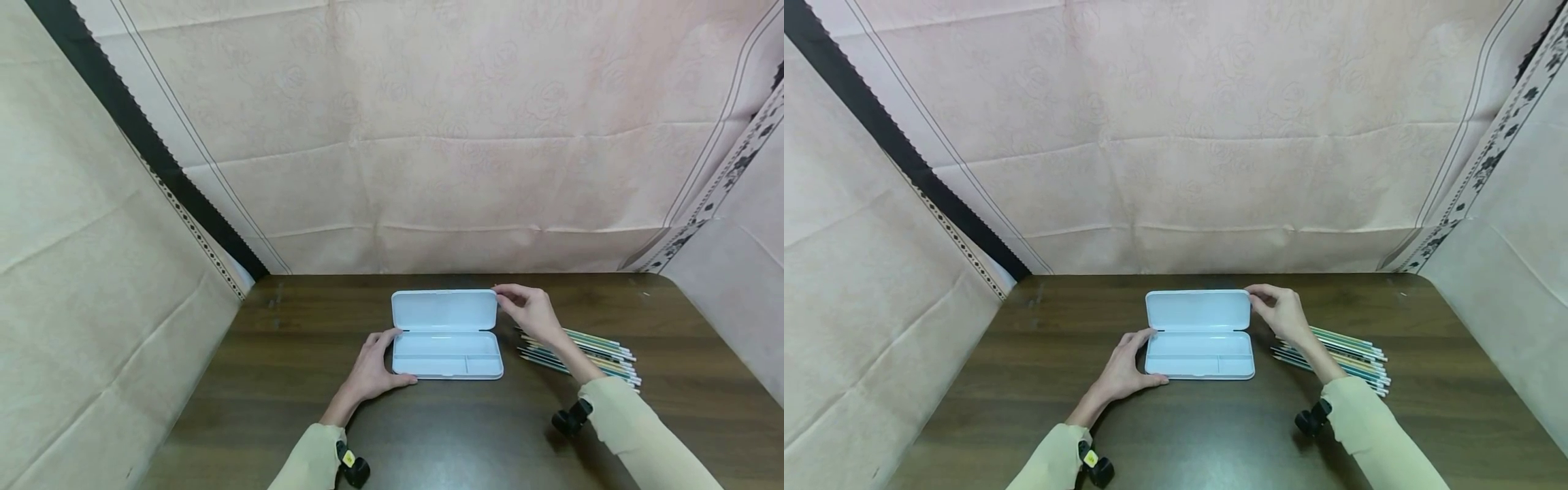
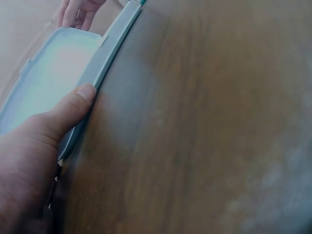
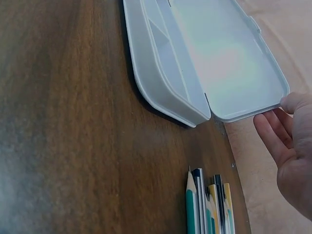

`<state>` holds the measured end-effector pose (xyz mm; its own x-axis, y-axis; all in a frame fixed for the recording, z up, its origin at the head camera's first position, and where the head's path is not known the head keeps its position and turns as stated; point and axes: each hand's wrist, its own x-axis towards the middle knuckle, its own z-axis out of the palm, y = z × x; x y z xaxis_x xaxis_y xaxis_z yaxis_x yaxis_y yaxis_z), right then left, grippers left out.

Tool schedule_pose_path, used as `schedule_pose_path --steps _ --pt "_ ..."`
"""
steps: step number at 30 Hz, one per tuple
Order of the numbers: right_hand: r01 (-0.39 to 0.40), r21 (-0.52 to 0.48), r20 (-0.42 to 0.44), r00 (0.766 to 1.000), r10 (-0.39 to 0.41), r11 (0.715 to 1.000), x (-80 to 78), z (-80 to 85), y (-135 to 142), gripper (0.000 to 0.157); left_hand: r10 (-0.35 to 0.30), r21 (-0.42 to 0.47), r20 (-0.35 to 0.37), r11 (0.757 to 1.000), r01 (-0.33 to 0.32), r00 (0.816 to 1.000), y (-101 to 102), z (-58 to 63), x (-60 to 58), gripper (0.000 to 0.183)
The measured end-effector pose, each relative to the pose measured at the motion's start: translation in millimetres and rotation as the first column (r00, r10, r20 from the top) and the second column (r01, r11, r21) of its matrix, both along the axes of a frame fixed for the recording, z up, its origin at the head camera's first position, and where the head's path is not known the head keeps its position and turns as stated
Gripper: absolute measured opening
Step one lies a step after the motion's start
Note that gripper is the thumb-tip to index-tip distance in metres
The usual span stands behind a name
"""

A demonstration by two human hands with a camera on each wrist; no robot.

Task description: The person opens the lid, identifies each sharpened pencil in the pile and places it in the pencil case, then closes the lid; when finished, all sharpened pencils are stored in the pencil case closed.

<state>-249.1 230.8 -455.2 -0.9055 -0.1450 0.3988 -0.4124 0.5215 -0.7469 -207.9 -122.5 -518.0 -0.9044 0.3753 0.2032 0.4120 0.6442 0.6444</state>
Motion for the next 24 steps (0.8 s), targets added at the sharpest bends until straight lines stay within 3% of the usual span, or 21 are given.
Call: schedule_pose_path --steps 12,24 --pt "-0.002 -0.132 0.145 0.989 0.021 0.991 -5.7 -10.2 1 0.026 -0.001 -0.006 0.010 1.000 0.001 1.000 1 1.2 0.5 0.090" --pt "0.011 -0.178 0.219 0.975 0.029 0.984 -6.8 -20.5 1 0.029 -0.006 -0.007 -0.014 1.000 0.006 1.000 0 -2.2 0.2 0.090"
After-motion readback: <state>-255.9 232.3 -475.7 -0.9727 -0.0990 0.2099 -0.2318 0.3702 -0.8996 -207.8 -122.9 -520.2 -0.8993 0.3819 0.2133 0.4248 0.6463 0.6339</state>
